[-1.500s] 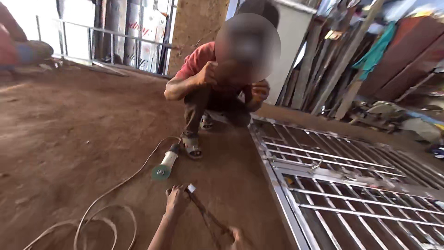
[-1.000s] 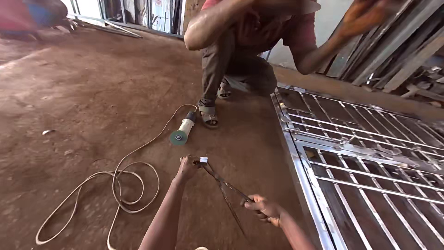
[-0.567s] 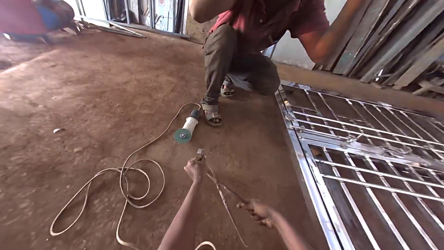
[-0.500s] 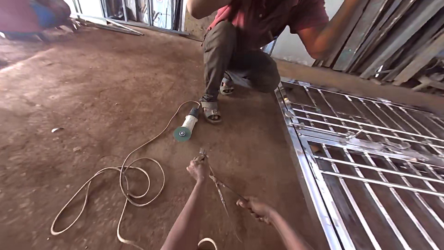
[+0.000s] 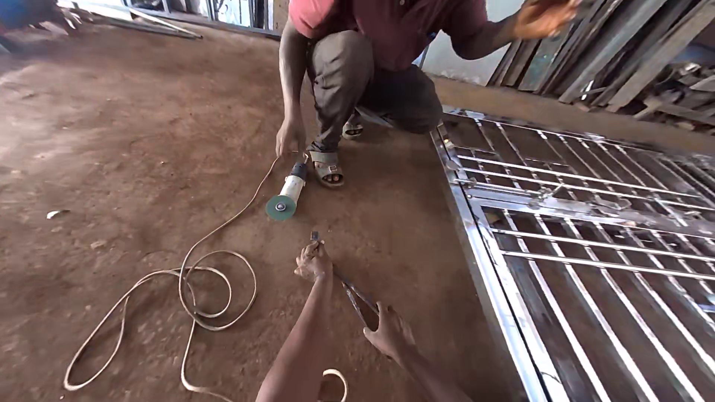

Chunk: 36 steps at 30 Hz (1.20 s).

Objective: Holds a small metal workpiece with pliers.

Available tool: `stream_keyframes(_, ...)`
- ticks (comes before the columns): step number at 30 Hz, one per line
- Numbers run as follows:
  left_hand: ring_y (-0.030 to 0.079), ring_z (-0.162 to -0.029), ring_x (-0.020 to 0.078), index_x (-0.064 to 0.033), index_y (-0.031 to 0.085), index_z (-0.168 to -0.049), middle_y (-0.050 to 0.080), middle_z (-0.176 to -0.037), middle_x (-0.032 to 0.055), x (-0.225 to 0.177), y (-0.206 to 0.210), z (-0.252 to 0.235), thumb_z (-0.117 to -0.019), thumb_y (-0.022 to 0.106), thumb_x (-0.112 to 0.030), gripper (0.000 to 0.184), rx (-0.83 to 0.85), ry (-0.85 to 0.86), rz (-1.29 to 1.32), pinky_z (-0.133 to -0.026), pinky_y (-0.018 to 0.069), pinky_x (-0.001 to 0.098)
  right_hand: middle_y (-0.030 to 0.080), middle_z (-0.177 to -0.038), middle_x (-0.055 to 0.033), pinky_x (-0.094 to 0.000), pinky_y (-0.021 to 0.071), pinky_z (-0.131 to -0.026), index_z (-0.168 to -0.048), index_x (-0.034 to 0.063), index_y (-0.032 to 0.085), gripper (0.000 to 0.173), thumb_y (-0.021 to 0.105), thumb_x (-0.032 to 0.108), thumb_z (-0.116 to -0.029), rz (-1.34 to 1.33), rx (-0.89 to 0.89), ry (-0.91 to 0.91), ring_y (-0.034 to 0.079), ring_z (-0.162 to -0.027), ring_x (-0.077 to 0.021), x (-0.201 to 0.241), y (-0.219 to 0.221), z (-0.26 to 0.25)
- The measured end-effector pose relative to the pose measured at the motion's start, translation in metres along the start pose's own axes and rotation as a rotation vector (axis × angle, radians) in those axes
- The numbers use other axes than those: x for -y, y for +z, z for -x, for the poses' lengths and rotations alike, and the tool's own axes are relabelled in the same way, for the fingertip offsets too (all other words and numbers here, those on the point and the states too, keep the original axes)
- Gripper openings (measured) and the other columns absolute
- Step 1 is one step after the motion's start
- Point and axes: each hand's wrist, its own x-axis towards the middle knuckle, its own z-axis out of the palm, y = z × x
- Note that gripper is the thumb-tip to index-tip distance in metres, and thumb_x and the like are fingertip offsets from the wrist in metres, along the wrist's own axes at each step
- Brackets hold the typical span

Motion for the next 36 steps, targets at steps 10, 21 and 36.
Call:
stream_keyframes(10, 0.062, -0.119, 0.0320, -0.0153, 0.082, -0.098, 0.076, -0.110, 0.0067, 0.026, 0.008, 0.008, -0.0945, 0.074, -0.026, 0.014, -0.026, -0.023, 0.070, -0.108, 0.0265, 0.0691, 0.064, -0.097, -0.0109, -0.0416, 0.0500, -0.072, -0.119, 0.0072, 0.067, 0.049, 0.051, 0.051, -0.1056, -0.500, 0.278, 0.004, 0.060, -0.078, -0.0212, -0.012, 0.001, -0.020)
stream_keyframes(21, 0.061, -0.123, 0.0254, -0.0239, 0.081, -0.106, 0.075, -0.118, 0.0006, 0.016, 0.002, 0.016, -0.0982, 0.067, -0.039, 0.022, 0.053, -0.135, -0.095, -0.111, 0.0279, 0.0642, 0.061, -0.140, -0.0164, -0.0567, 0.0508, -0.102, -0.151, 0.0155, 0.049, 0.078, 0.074, 0.052, -0.0857, -0.069, 0.103, -0.031, 0.061, -0.126, -0.0357, 0.025, -0.012, 0.006)
stream_keyframes(36, 0.064, -0.115, 0.0280, -0.0128, 0.074, -0.117, 0.074, -0.110, 0.0068, 0.010, -0.006, 0.015, -0.0856, 0.082, -0.043, 0.045, 0.039, -0.129, 0.005, -0.111, 0.0277, 0.0679, 0.066, -0.092, -0.0112, -0.0476, 0.0501, -0.076, -0.103, 0.0039, 0.068, 0.026, 0.068, 0.027, -0.0923, -0.511, 0.301, -0.070, 0.062, -0.083, -0.0242, 0.026, -0.004, -0.012)
